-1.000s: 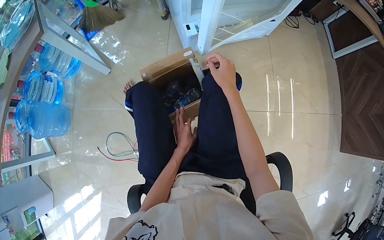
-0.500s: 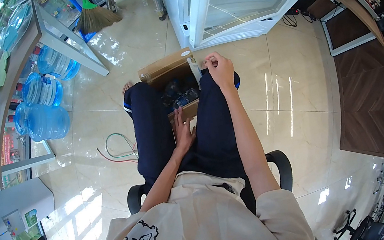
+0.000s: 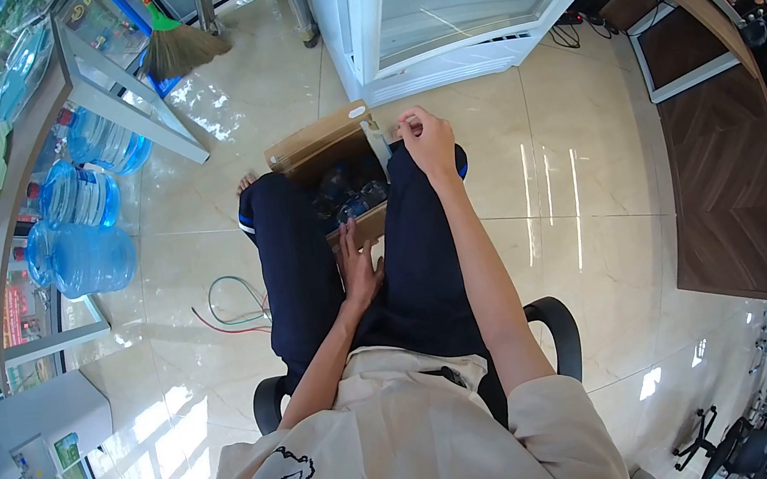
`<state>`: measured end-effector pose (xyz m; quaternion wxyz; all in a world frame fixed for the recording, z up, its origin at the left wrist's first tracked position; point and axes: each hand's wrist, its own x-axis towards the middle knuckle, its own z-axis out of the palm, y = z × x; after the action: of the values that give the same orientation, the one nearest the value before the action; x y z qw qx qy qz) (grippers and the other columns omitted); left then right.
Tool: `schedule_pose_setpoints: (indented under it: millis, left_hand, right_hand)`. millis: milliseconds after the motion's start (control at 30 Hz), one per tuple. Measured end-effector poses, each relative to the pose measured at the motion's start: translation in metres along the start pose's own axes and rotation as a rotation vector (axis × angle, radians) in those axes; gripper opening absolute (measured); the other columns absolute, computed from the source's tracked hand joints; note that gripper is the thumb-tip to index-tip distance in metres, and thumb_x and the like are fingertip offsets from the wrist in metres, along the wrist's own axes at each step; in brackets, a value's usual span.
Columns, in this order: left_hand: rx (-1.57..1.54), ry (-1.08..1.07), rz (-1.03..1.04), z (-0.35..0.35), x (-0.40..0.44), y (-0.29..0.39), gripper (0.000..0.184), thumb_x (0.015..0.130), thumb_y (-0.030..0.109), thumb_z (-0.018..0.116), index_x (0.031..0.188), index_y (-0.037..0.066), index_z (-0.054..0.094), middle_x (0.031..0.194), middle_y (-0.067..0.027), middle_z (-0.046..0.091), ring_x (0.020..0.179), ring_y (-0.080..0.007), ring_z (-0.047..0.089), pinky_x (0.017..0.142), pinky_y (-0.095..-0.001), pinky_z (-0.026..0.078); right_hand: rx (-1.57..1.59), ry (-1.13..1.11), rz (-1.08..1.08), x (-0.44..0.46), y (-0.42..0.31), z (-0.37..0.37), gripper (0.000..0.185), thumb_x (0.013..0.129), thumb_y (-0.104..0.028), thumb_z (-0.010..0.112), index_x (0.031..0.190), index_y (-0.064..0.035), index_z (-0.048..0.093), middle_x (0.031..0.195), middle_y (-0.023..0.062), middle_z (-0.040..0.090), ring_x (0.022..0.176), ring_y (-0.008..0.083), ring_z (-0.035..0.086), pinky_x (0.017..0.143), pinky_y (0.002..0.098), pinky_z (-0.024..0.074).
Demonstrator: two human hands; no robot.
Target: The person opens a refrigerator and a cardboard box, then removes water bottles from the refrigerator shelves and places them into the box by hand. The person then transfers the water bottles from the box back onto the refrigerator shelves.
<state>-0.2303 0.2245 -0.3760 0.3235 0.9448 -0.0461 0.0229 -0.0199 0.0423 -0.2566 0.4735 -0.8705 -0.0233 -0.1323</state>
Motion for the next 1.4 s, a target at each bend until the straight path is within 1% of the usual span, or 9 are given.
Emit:
schedule_pose_setpoints:
  millis: [233,567,833,933,1033,1133,1233,1333,1400]
  left_hand:
    - [0.000,0.010,0.001,-0.006,0.001,0.006,0.038,0.074,0.005,0.081,0.111,-0.001,0.072,0.166,-0.0200,0.021,0.154,-0.0407,0.018,0.119,-0.0551,0.030]
    - [0.012,-0.038,-0.002,-0.010,0.003,0.010,0.042,0.075,0.007,0.080,0.115,-0.001,0.070,0.166,-0.0222,0.019,0.154,-0.0436,0.017,0.119,-0.0551,0.030]
    - [0.040,-0.057,-0.026,-0.007,0.008,0.016,0.043,0.075,0.009,0.080,0.117,0.003,0.071,0.165,-0.0245,0.018,0.153,-0.0455,0.015,0.120,-0.0590,0.028]
    - [0.063,-0.059,-0.031,-0.008,0.009,0.019,0.040,0.076,0.010,0.081,0.115,0.007,0.071,0.164,-0.0246,0.020,0.153,-0.0457,0.017,0.121,-0.0579,0.027]
    - [0.076,-0.077,-0.042,-0.009,0.011,0.022,0.041,0.077,0.010,0.081,0.116,0.008,0.071,0.164,-0.0254,0.020,0.153,-0.0468,0.017,0.121,-0.0576,0.028]
    - [0.078,-0.086,-0.051,-0.007,0.013,0.023,0.036,0.080,0.013,0.079,0.115,0.007,0.071,0.164,-0.0261,0.019,0.152,-0.0473,0.016,0.120,-0.0592,0.028]
    - [0.076,-0.037,-0.046,-0.004,0.015,0.025,0.035,0.082,0.014,0.079,0.115,0.008,0.071,0.163,-0.0262,0.021,0.152,-0.0487,0.016,0.120,-0.0585,0.028]
    - [0.066,-0.045,-0.040,-0.005,0.019,0.026,0.034,0.083,0.015,0.079,0.115,0.008,0.071,0.163,-0.0266,0.023,0.151,-0.0502,0.017,0.121,-0.0578,0.027]
    - [0.079,-0.036,-0.043,-0.004,0.021,0.029,0.034,0.082,0.015,0.079,0.115,0.008,0.071,0.162,-0.0268,0.024,0.150,-0.0509,0.018,0.121,-0.0576,0.027]
  right_hand:
    - [0.016,-0.002,0.022,-0.001,-0.002,-0.001,0.007,0.090,-0.011,0.067,0.094,-0.0086,0.072,0.076,0.0085,0.076,0.072,0.0222,0.075,0.070,0.0328,0.0575]
    - [0.009,0.057,0.010,-0.005,0.009,-0.015,0.006,0.089,-0.010,0.068,0.093,-0.0076,0.072,0.077,0.0106,0.075,0.070,0.0224,0.075,0.068,0.0327,0.0573]
    - [0.042,0.108,0.067,-0.011,0.031,-0.046,0.008,0.089,-0.006,0.068,0.096,-0.0061,0.072,0.077,0.0111,0.075,0.071,0.0206,0.075,0.068,0.0312,0.0569]
    - [0.073,0.138,0.090,-0.015,0.037,-0.060,0.008,0.090,-0.004,0.067,0.097,-0.0048,0.071,0.077,0.0111,0.075,0.073,0.0189,0.075,0.069,0.0299,0.0567]
    - [0.046,0.167,0.131,-0.020,0.042,-0.075,0.008,0.092,-0.002,0.066,0.097,-0.0043,0.071,0.077,0.0109,0.076,0.073,0.0179,0.075,0.069,0.0287,0.0564]
    - [0.040,0.205,0.138,-0.025,0.052,-0.088,0.007,0.093,-0.004,0.066,0.098,-0.0045,0.071,0.079,0.0108,0.076,0.074,0.0177,0.074,0.070,0.0283,0.0561]
    - [0.039,0.252,0.172,-0.030,0.063,-0.101,0.007,0.094,-0.005,0.067,0.099,-0.0047,0.071,0.080,0.0100,0.076,0.075,0.0171,0.074,0.071,0.0281,0.0554]
    - [0.017,0.291,0.223,-0.035,0.068,-0.112,0.006,0.095,-0.006,0.067,0.100,-0.0048,0.071,0.081,0.0087,0.077,0.077,0.0160,0.074,0.072,0.0275,0.0545]
    - [0.006,0.275,0.246,-0.040,0.069,-0.117,0.007,0.095,-0.006,0.067,0.101,-0.0049,0.071,0.083,0.0081,0.078,0.079,0.0155,0.074,0.072,0.0267,0.0539]
